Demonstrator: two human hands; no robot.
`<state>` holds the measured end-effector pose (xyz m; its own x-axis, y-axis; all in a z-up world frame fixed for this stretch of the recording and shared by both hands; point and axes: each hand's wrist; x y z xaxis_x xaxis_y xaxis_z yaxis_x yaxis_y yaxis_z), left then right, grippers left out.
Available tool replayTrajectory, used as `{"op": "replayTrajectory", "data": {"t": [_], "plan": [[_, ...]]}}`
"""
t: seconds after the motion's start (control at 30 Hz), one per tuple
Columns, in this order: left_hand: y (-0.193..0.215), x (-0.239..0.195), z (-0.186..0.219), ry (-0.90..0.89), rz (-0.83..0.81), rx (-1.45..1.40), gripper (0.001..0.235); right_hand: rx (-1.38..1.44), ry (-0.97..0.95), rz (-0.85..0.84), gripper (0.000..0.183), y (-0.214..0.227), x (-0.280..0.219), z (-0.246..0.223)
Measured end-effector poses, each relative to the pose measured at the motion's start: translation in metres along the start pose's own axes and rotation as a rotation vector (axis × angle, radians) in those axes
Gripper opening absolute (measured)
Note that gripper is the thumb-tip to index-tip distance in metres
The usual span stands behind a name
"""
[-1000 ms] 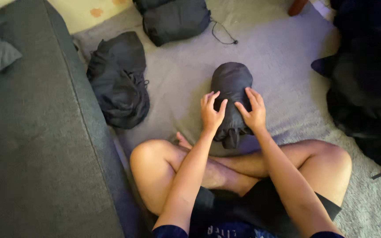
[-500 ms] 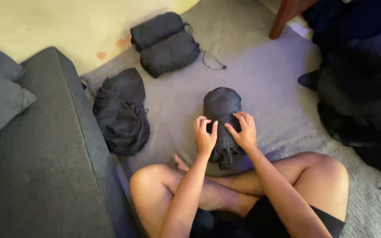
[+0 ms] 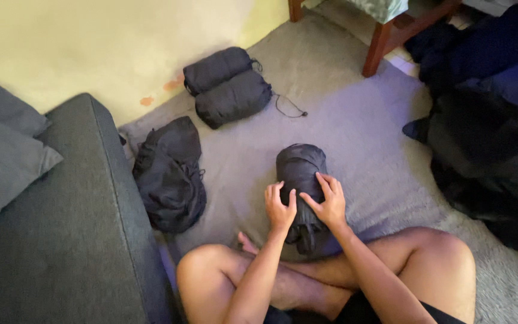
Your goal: The person compresses and zips black fabric items into storage bags while sitting on the floor.
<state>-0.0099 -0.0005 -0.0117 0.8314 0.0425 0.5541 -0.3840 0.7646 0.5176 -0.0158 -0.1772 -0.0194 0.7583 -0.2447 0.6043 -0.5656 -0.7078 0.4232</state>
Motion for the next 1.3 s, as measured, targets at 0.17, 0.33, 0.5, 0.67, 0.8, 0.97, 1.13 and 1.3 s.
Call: {"op": "replayTrajectory", "data": {"t": [0.17, 0.33, 0.5, 0.67, 0.8, 0.97, 1.13, 1.3], "plan": [[-0.008, -0.009, -0.019, -0.048, 0.050, 0.093, 0.031, -0.033, -0.018, 0.006, 0.063, -0.005, -0.007, 0.016], [-0.010, -0.006, -0.014, 0.045, 0.024, -0.060, 0.043, 0.065, -0.092, -0.066, 0.068, 0.009, 0.001, -0.005], [-0.008, -0.007, -0.012, 0.191, -0.082, -0.181, 0.080, 0.082, -0.038, -0.087, 0.070, 0.008, 0.000, -0.007], [-0.004, 0.001, -0.002, 0.149, -0.003, -0.126, 0.071, 0.036, -0.066, -0.043, 0.058, 0.006, -0.002, 0.010], [0.000, 0.002, -0.029, 0.462, -0.171, -0.400, 0.087, 0.138, -0.421, -0.278, 0.085, 0.017, 0.000, 0.008], [-0.003, 0.014, -0.025, 0.646, -0.236, -0.679, 0.087, 0.274, -0.498, -0.373, 0.085, 0.029, 0.008, 0.002], [0.009, 0.019, -0.040, 0.478, -0.121, -0.669, 0.066, 0.669, -0.768, -0.408, 0.078, 0.014, -0.002, 0.034], [0.008, 0.012, -0.030, 0.286, -0.195, -0.314, 0.076, 0.542, -0.641, -0.277, 0.066, 0.008, 0.006, 0.035]]}}
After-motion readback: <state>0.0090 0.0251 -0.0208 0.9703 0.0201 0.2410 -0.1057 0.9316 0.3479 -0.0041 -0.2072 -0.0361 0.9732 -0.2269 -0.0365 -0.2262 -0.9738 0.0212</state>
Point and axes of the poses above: each hand's wrist, its own x-axis towards the middle knuckle, its own y-axis out of the back of the hand, z = x × y, and after that the axes turned 5 degrees about -y, right-handed
